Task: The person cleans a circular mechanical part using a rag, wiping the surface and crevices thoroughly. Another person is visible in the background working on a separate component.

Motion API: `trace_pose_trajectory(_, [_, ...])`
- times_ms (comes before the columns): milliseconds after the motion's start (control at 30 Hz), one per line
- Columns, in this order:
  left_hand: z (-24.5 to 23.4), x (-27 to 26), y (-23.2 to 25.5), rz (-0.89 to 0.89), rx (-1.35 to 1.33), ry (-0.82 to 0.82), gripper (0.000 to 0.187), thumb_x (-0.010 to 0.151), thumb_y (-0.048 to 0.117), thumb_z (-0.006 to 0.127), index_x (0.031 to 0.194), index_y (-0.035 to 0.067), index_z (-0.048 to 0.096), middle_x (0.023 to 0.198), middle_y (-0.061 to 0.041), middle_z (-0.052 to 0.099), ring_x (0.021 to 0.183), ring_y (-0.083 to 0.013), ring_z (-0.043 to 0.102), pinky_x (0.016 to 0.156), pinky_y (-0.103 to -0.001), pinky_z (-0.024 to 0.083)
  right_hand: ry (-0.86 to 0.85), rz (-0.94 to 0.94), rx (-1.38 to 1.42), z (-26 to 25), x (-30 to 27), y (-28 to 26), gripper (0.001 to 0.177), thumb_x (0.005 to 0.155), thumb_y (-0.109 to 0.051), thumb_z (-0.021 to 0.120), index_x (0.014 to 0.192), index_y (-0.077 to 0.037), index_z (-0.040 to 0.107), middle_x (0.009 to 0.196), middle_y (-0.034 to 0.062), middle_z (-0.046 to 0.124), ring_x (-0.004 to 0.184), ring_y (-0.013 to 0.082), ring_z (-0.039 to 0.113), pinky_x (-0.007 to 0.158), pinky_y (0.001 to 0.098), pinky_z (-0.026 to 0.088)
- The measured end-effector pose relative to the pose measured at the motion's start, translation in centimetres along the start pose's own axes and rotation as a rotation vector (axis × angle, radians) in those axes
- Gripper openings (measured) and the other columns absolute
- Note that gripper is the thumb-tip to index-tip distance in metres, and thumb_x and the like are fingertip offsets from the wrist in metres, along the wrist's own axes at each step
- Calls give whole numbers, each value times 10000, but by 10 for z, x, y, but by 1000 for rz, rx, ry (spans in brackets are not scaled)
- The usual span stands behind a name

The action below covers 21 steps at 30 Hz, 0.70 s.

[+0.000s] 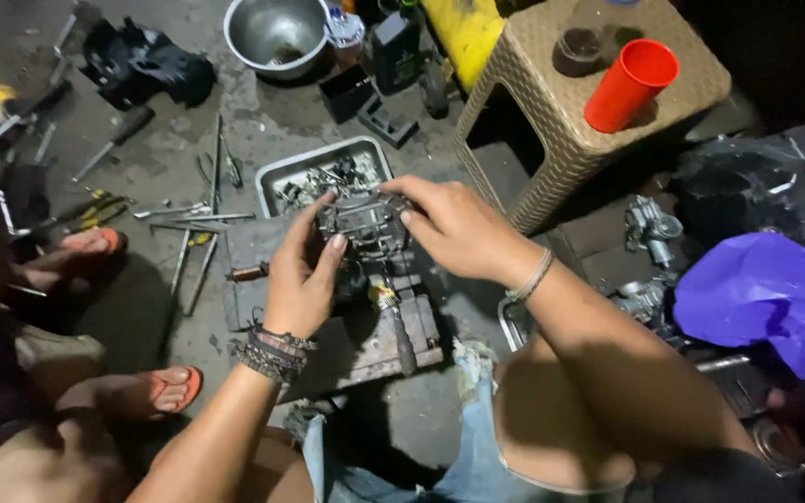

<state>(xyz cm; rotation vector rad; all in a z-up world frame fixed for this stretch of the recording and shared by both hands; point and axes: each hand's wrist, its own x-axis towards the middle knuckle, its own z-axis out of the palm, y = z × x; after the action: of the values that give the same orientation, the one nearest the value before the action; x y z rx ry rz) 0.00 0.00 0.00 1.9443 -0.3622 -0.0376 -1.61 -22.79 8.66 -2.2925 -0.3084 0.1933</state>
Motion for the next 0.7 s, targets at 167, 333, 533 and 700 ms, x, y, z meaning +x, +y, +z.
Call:
trace_pose_trajectory(167, [-3, 1, 14, -28, -85, 8, 485, 978, 164, 604, 1459, 137, 552, 1231, -220, 694, 1228, -416, 618, 1021, -527, 486, 96, -84, 175, 15, -3, 14, 408, 974, -62, 520, 1373, -24, 599, 975, 264, 757, 928, 435, 730, 785, 487, 589])
trace_pose_trajectory(333, [2, 2, 14, -14, -119, 26, 522, 937, 117, 665, 1448, 142, 560, 1119, -179, 717, 1111, -349, 685, 968, -500, 528, 135, -94, 278, 22, -1, 33, 399, 980, -41, 510, 1368, 2, 592, 815, 219, 739, 748, 319, 709, 686, 416, 565])
trace_pose_trajectory(533, [9, -4, 12, 61, -89, 12, 752, 848, 15, 657, 1548, 116, 402, 733, -143, 650, 698, -256, 630, 601, -360, 507, 126, -72, 382, 25, 6, 56, 462, 922, 22, 495, 1375, -1, 583, 806, 155, 687, 734, 237, 672, 707, 384, 559])
trace_pose_trajectory(700, [8, -2, 22, 142, -22, -50, 875, 775, -59, 693, 1550, -18, 289, 1547, -329, 392, 1377, -557, 383, 1054, -652, 409, 139, -74, 395, 28, 9, 65, 488, 884, 40, 500, 1361, -3, 596, 884, 214, 738, 782, 249, 670, 725, 431, 560])
